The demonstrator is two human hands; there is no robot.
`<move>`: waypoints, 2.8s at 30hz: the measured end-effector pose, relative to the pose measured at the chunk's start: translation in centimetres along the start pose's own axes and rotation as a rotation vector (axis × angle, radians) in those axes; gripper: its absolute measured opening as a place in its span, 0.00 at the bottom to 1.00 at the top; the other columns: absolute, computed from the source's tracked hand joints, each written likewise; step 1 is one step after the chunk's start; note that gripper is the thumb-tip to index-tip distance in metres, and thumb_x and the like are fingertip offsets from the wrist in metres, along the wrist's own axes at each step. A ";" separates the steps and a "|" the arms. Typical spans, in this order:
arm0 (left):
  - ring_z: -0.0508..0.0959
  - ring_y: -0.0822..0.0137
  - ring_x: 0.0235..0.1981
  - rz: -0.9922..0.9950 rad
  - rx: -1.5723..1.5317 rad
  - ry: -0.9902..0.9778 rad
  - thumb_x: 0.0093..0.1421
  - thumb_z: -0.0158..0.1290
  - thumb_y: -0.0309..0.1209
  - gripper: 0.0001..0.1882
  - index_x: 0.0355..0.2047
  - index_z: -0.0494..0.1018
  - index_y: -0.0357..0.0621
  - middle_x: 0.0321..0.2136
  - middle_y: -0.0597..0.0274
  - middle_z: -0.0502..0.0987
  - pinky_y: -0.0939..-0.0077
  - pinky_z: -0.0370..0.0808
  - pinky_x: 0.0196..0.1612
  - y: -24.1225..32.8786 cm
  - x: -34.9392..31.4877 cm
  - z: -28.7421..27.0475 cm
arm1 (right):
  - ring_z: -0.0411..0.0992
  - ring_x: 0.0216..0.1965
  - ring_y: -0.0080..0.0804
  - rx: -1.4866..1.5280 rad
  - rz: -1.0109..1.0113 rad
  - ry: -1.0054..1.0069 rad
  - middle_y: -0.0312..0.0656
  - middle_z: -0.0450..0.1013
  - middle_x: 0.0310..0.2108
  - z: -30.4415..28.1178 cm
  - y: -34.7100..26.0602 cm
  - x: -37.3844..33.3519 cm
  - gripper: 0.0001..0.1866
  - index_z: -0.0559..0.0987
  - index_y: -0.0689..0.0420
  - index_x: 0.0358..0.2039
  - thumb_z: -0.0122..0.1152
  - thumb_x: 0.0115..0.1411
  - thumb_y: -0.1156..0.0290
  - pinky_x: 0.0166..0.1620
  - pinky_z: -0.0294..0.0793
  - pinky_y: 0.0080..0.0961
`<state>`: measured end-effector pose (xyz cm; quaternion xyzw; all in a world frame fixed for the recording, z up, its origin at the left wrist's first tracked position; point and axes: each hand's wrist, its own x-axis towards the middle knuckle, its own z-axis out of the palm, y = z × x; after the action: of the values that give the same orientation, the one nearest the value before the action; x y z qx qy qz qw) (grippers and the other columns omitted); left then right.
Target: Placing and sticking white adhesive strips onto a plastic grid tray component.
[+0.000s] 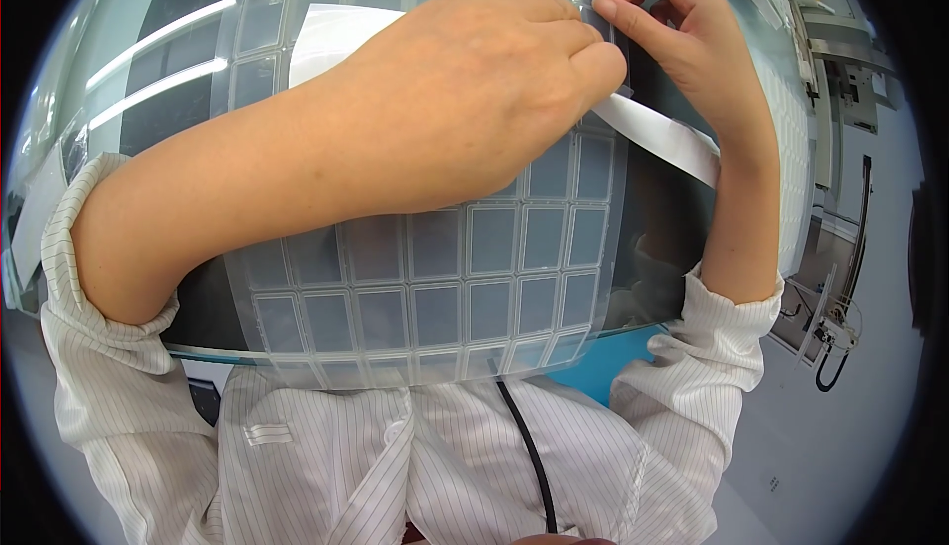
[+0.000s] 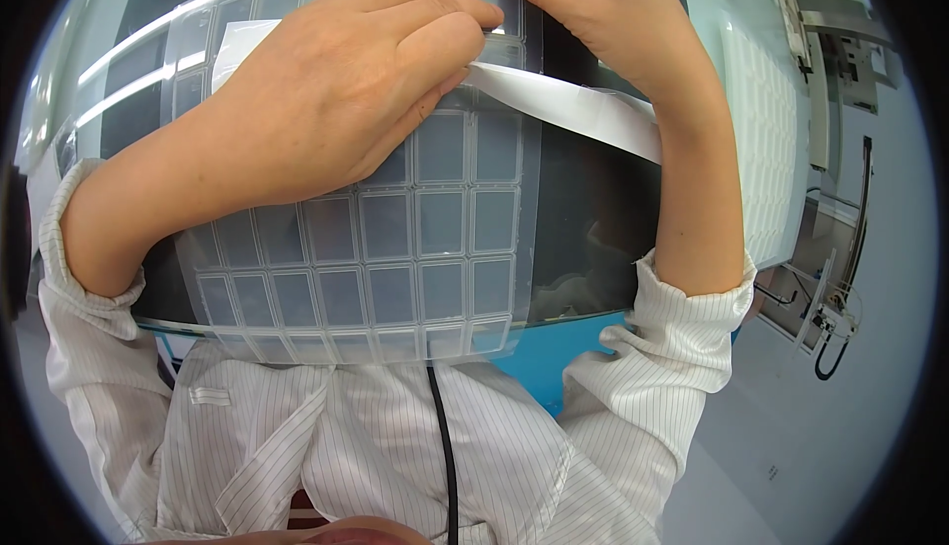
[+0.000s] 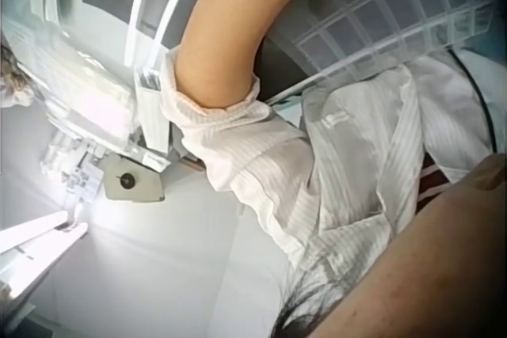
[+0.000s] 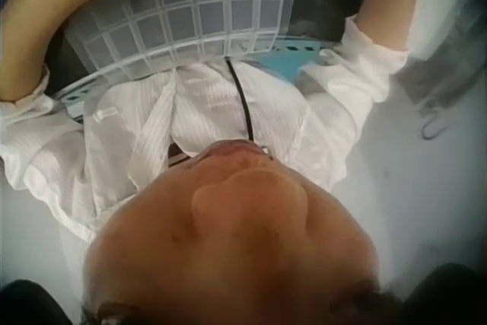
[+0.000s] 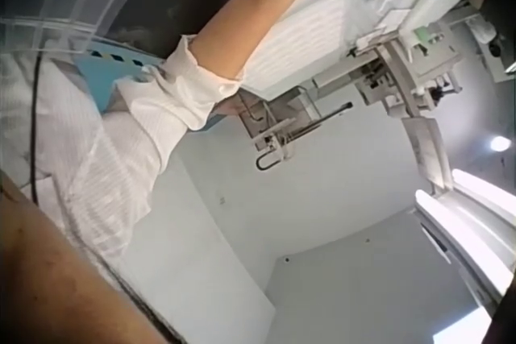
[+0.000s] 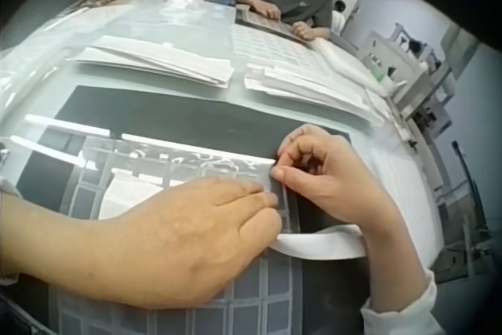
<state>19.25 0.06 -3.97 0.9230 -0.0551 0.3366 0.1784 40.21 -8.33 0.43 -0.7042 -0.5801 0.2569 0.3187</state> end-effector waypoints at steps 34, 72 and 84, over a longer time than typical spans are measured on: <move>0.77 0.48 0.39 0.013 -0.175 -0.159 0.56 0.53 0.24 0.08 0.34 0.68 0.34 0.34 0.44 0.75 0.60 0.74 0.46 -0.5 0.9 -2.0 | 0.68 0.35 0.19 -0.114 -0.062 0.048 0.34 0.72 0.38 0.1 0.3 -0.2 0.05 0.78 0.64 0.33 0.66 0.63 0.76 0.39 0.69 0.15; 0.77 0.50 0.31 -0.150 0.051 -0.111 0.60 0.56 0.25 0.05 0.29 0.72 0.37 0.26 0.49 0.75 0.58 0.72 0.37 -0.6 0.1 -6.1 | 0.72 0.43 0.22 -0.099 -0.206 -0.041 0.35 0.77 0.40 -0.4 -3.7 -4.5 0.10 0.80 0.64 0.44 0.60 0.69 0.71 0.50 0.71 0.20; 0.78 0.48 0.30 -0.326 -0.016 -0.179 0.63 0.54 0.28 0.08 0.30 0.74 0.34 0.25 0.47 0.76 0.58 0.74 0.38 -0.5 -1.6 -8.1 | 0.77 0.38 0.25 0.098 -0.246 0.029 0.38 0.80 0.37 2.1 -3.3 -3.8 0.08 0.82 0.64 0.39 0.67 0.61 0.75 0.46 0.76 0.22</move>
<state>13.26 3.50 0.66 0.9445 0.0770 0.2194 0.2322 35.74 -11.36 1.45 -0.6148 -0.6443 0.2338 0.3902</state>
